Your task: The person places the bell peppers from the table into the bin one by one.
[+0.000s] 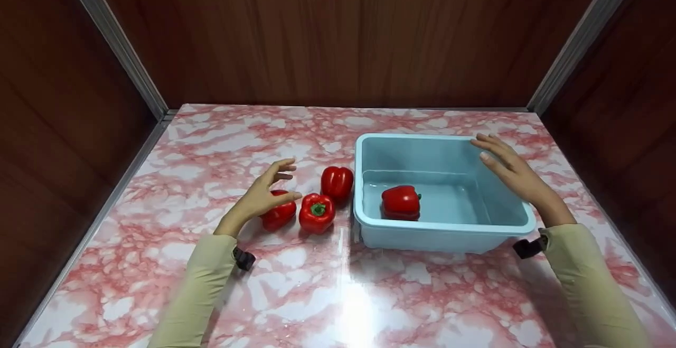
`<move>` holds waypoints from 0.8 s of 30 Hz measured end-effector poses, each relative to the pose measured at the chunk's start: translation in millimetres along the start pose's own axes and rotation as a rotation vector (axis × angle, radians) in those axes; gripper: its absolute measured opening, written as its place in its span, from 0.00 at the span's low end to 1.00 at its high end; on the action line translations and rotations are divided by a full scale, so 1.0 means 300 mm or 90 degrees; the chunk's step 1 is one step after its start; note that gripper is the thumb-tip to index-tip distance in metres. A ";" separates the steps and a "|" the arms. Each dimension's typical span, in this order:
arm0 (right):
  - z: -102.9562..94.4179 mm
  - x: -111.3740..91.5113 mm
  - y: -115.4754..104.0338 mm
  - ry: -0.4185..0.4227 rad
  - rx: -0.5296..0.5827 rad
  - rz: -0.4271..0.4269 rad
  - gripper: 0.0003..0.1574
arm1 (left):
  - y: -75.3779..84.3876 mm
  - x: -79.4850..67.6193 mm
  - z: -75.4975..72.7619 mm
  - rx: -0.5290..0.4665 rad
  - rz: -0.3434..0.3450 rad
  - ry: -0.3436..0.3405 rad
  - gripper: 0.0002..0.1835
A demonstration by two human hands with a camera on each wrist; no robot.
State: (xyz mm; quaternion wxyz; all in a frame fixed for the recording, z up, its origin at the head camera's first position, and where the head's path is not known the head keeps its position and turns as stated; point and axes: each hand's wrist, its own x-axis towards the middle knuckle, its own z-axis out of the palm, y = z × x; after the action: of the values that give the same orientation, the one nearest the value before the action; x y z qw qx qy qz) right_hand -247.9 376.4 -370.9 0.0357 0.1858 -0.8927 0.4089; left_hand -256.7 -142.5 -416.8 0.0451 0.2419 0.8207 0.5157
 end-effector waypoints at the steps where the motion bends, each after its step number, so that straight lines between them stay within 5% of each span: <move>1: 0.000 0.001 0.006 0.000 0.001 -0.003 0.27 | 0.000 -0.001 -0.001 -0.001 0.000 0.000 0.39; 15: 0.001 0.001 0.007 0.005 -0.003 0.000 0.26 | -0.018 -0.022 -0.002 -0.023 0.002 0.004 0.39; 24: 0.000 -0.014 -0.082 -0.002 0.010 -0.006 0.27 | -0.028 -0.037 -0.008 -0.011 -0.015 -0.007 0.40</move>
State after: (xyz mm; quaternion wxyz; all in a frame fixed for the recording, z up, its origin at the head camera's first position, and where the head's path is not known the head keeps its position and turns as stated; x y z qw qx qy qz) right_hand -235.0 363.1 -354.2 0.0348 0.1908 -0.8886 0.4157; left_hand -250.7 -152.3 -425.1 0.0580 0.2344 0.8186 0.5211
